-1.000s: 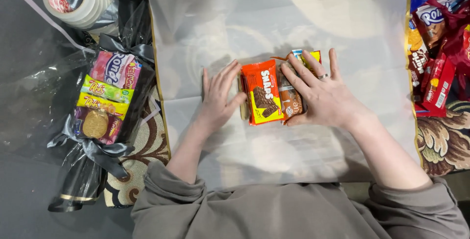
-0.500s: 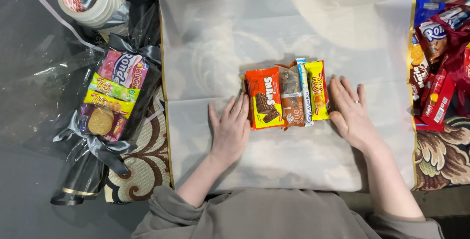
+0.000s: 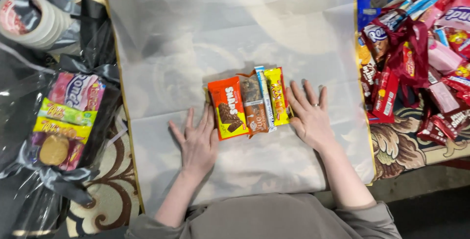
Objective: Arranging snack bars on a sheet of paper and rolling it up to create a bouquet base.
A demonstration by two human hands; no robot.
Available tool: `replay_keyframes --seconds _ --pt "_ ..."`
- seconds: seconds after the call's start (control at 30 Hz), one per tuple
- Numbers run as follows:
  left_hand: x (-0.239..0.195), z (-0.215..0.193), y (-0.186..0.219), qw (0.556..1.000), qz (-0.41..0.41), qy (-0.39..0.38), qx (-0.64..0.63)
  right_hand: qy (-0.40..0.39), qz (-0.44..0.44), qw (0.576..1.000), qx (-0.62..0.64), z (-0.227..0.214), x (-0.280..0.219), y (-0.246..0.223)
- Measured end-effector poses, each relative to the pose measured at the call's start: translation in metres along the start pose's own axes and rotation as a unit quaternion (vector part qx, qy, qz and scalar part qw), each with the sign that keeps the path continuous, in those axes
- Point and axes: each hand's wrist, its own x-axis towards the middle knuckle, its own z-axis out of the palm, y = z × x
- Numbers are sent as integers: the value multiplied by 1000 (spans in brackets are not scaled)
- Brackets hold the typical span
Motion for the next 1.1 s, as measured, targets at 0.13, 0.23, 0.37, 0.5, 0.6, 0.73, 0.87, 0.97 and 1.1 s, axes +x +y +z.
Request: replay_keyframes --seconds 0.13,0.23,0.37,0.5,0.6,0.73,0.87,0.97,1.1 --pt "-3 5 -5 998 -2 -25 -49 3 20 1000 6 1 2 -1" --pt "0 -1 0 998 -23 -36 -45 14 11 1000 16 -7 2 -2" --pt "2 -10 8 997 -43 -35 -46 -16 0 999 31 -16 4 -5" --pt "-2 -5 6 997 -39 -58 -8 -9 0 999 50 -17 2 -7" --pt "-1 -3 7 998 -35 -50 -20 -3 2 999 47 -15 4 -5" --pt "1 -7 11 997 -40 -58 -25 -11 15 998 66 -15 3 -3" --pt "0 -3 9 998 -40 -42 -11 -7 23 997 80 -13 1 -1" --pt "2 -3 10 999 -32 -34 -2 -12 25 996 82 -11 1 1" --pt "2 -5 12 999 -28 -29 12 -10 22 996 84 -10 1 1"
